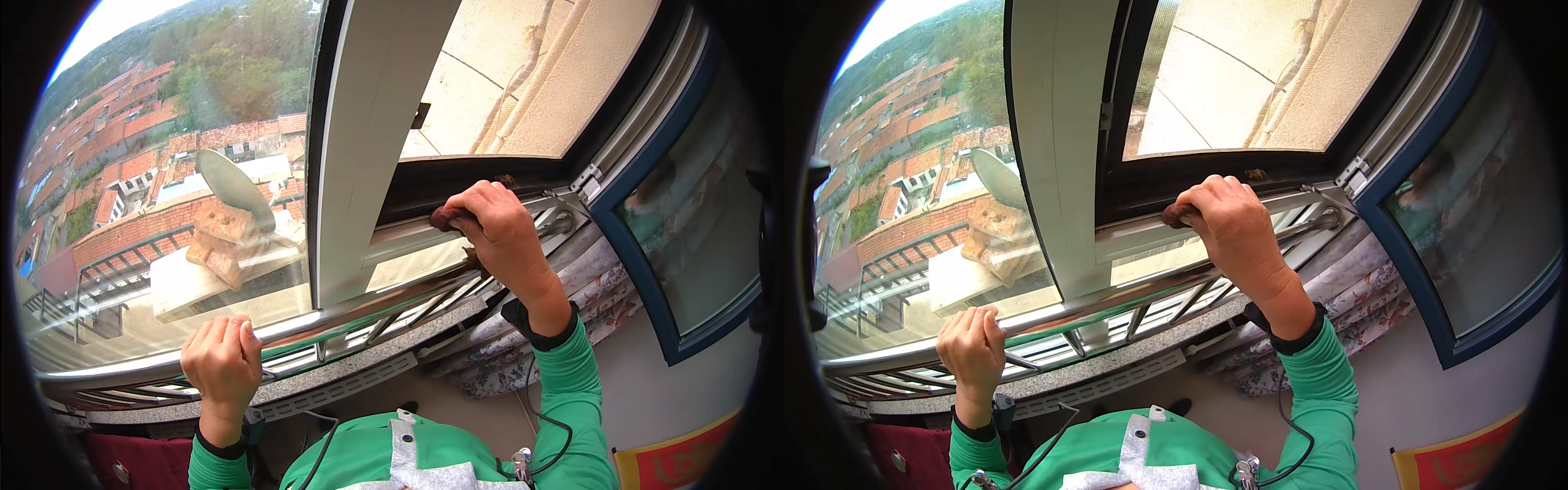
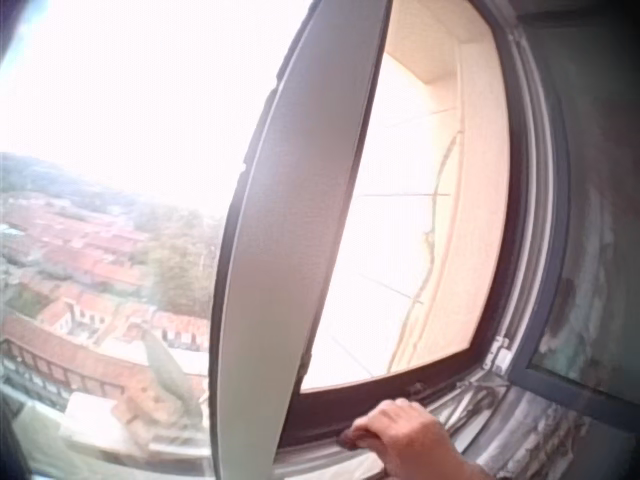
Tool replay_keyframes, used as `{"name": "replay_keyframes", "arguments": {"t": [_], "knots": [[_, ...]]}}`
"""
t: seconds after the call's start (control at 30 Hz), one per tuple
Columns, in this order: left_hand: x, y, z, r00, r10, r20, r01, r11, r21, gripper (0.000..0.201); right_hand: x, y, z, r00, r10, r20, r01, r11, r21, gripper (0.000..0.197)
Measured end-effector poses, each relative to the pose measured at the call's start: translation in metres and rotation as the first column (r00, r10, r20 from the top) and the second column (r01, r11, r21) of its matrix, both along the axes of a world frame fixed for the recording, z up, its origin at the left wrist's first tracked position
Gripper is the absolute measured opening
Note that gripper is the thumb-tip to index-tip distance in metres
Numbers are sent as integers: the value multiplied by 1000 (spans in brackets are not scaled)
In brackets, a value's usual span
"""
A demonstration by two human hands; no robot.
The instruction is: The person wipes the interior surface of a large window using a brown cloth. They move the cloth across the glass and along the metal frame, occasionally adjusting the cloth with both hands.
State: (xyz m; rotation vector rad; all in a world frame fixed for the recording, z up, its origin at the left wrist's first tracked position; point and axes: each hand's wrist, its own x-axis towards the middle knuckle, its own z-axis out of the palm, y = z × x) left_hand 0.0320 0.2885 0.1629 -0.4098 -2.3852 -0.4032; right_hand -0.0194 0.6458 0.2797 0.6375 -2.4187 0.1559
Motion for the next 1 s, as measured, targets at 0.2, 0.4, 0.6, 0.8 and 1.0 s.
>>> {"name": "replay_keyframes", "arguments": {"t": [0.2, 0.4, 0.6, 0.8, 1.0], "knots": [[-1, 2, 0, 1000, -8, -30, 9, 1000, 16, 27, -7, -57, -22, 962, 273, -3, -272, 957, -96, 16], [0, 2, 0, 999, -7, -39, 8, 1000, 21, 28, 21, -11, -4, 922, 281, 265, 8, 672, -740, 11], [0, 2, -1, 1000, -5, -30, 6, 999, 38, 29, 3, -13, -17, 998, 10, -63, -20, 987, -157, 14], [0, 4, 1, 1000, 6, -30, -6, 1000, 6, 29, -1, -61, -30, 959, 280, -47, -282, 921, -267, 21], [2, 2, -1, 1000, 26, 10, -26, 1000, 16, 30, 35, -22, -10, 888, 376, 264, -113, 737, -667, 19]]}}
